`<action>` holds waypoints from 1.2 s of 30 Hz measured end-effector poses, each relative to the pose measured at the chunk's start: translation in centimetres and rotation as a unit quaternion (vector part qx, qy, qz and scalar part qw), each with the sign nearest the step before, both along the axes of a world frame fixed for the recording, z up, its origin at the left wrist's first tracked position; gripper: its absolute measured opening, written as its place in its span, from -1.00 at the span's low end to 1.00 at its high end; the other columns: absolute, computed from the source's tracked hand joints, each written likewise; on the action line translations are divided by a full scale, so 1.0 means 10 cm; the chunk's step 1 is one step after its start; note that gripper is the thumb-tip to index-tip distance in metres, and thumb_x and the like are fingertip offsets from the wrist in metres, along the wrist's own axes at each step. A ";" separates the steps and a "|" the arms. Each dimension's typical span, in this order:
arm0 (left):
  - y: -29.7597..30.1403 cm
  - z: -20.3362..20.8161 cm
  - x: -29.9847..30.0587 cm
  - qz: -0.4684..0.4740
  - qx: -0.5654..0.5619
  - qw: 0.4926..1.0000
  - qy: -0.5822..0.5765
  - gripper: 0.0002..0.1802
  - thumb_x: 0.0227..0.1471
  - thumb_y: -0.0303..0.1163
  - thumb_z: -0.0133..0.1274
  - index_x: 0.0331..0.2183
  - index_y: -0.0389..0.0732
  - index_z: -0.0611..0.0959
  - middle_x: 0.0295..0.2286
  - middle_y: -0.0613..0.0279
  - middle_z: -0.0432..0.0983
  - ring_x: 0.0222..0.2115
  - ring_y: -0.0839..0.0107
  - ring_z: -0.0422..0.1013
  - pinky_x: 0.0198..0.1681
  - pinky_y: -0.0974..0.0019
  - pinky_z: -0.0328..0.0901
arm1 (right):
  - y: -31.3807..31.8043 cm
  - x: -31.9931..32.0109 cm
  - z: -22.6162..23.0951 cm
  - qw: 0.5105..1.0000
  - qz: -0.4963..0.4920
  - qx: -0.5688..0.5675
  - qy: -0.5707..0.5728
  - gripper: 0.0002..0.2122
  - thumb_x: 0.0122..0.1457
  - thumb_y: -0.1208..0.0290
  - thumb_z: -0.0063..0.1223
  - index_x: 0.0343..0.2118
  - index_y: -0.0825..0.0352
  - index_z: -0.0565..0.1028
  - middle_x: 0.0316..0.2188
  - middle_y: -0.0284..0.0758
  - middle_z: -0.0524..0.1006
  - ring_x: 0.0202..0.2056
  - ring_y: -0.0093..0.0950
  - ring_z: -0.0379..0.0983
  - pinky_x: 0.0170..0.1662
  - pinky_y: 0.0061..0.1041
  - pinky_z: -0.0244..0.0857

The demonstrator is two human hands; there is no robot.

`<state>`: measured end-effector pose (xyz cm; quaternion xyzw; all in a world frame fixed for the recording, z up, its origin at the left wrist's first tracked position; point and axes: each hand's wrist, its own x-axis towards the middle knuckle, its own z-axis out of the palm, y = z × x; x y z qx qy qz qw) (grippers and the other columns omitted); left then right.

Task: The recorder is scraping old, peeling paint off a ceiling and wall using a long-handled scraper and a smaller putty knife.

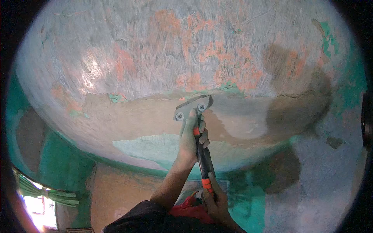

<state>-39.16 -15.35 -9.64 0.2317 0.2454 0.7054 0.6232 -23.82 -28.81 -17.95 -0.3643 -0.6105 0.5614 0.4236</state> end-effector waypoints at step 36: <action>0.10 0.03 0.01 0.020 0.002 0.999 0.036 -0.61 0.22 0.03 -0.14 -0.32 -0.12 0.42 -0.62 0.47 0.24 -0.77 0.66 0.11 -0.74 0.54 0.03 | 0.16 0.00 -0.07 0.998 0.013 0.014 -0.053 -0.47 0.27 0.47 -0.13 0.28 0.37 0.05 -0.41 -0.31 0.45 -0.48 -0.59 0.34 -0.40 -0.55 0.28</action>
